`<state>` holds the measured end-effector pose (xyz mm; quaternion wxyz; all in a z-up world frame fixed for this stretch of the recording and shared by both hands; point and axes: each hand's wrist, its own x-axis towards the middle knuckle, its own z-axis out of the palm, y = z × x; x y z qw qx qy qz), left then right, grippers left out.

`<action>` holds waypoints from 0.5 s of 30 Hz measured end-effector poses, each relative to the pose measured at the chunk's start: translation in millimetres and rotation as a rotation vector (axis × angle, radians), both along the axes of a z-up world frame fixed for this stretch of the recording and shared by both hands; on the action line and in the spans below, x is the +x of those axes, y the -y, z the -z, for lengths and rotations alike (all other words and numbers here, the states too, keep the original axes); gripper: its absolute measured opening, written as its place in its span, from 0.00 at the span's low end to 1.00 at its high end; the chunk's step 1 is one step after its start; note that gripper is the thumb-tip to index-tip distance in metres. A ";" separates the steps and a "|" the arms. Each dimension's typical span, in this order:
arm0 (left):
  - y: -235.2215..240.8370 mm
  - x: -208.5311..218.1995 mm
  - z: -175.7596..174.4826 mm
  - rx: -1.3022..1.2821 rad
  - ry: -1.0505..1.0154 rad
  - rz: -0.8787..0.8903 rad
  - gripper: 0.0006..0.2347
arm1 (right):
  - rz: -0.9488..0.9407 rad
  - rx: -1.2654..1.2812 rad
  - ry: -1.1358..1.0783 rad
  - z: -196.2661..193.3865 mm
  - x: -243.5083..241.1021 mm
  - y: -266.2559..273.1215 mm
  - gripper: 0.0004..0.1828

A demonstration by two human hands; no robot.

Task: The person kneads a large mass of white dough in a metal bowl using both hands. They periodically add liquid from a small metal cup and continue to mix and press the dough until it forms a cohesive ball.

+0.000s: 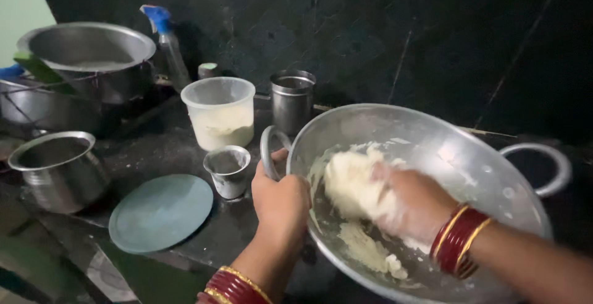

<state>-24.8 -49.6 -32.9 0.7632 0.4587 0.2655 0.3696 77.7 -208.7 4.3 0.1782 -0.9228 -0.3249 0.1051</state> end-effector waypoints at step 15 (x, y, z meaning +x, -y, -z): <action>-24.5 4.7 14.8 -0.031 -0.077 0.040 0.24 | -0.729 0.056 -0.618 125.5 184.7 -68.5 0.05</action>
